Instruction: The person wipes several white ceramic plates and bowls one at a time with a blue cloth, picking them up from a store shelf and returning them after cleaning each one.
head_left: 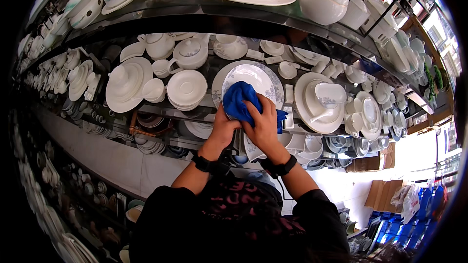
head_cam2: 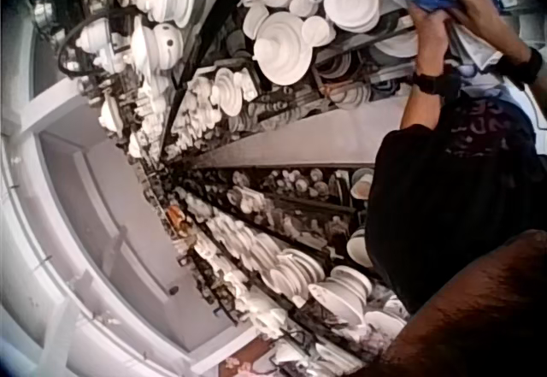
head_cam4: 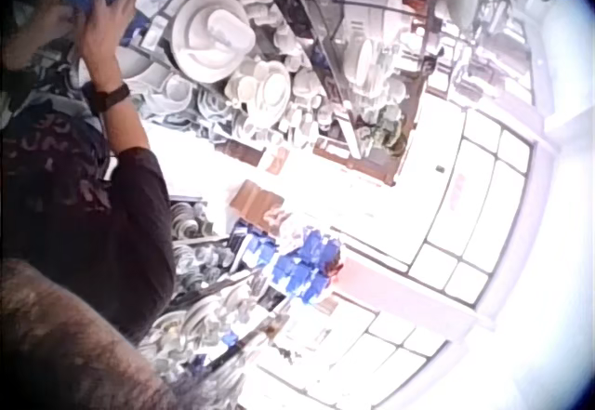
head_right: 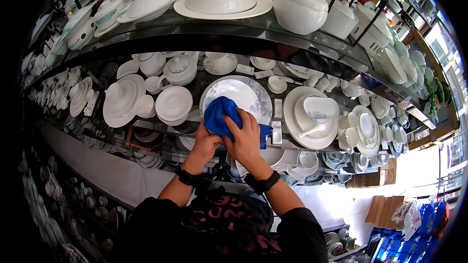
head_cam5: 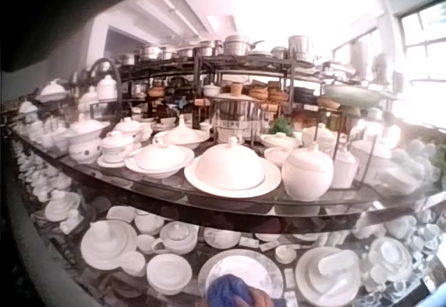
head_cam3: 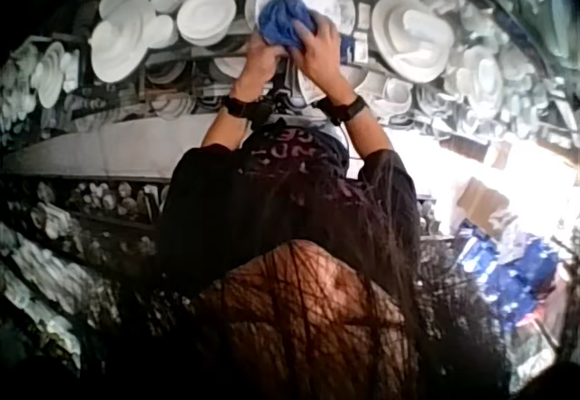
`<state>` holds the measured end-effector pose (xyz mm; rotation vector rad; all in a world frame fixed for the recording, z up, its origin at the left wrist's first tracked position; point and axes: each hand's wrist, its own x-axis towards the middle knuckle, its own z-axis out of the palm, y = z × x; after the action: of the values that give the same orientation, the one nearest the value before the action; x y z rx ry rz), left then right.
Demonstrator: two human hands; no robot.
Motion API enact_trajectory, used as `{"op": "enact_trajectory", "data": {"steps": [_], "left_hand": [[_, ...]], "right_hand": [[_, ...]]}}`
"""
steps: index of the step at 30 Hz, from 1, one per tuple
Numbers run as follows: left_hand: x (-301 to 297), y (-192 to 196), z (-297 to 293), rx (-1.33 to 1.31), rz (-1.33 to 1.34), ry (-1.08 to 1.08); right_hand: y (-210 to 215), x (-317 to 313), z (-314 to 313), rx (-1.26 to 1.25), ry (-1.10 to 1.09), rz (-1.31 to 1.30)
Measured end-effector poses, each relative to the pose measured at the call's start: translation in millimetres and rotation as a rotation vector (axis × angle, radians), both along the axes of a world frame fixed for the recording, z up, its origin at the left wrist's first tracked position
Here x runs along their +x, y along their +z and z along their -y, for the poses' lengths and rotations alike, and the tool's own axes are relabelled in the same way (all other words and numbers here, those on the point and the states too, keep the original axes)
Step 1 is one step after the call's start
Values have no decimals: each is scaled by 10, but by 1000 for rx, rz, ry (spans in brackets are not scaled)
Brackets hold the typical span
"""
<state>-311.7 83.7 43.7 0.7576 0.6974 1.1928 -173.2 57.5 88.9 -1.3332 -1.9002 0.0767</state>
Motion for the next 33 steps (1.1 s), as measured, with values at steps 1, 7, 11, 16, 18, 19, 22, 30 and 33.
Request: {"op": "enact_trajectory", "data": {"steps": [1,7,11,16,18,19,22,30,33], "left_hand": [[-1,1,36,-21,11,-5],[-126,110,250,106,-84,-141],[-197,184,290,79,-98,-226],[-241,150,164,108,-104,-253],[-334,52,102,76,-28,-295],[-423,54,62,50,3,-363],[-432,76,142,-80,294,-250],[-296,-55,319,-26,107,-4],[-425,-80,342,102,-28,-118]], "right_hand": [[-18,49,23,-5,7,5],[-265,485,-177,58,-240,10],[-226,428,-312,21,-250,-118],[55,-82,-164,-86,-42,-211],[141,-220,-36,-124,74,-191],[168,-251,15,-132,130,-181],[228,-224,137,-140,176,-85],[9,215,139,25,118,102],[-82,472,-8,91,-54,97]]}}
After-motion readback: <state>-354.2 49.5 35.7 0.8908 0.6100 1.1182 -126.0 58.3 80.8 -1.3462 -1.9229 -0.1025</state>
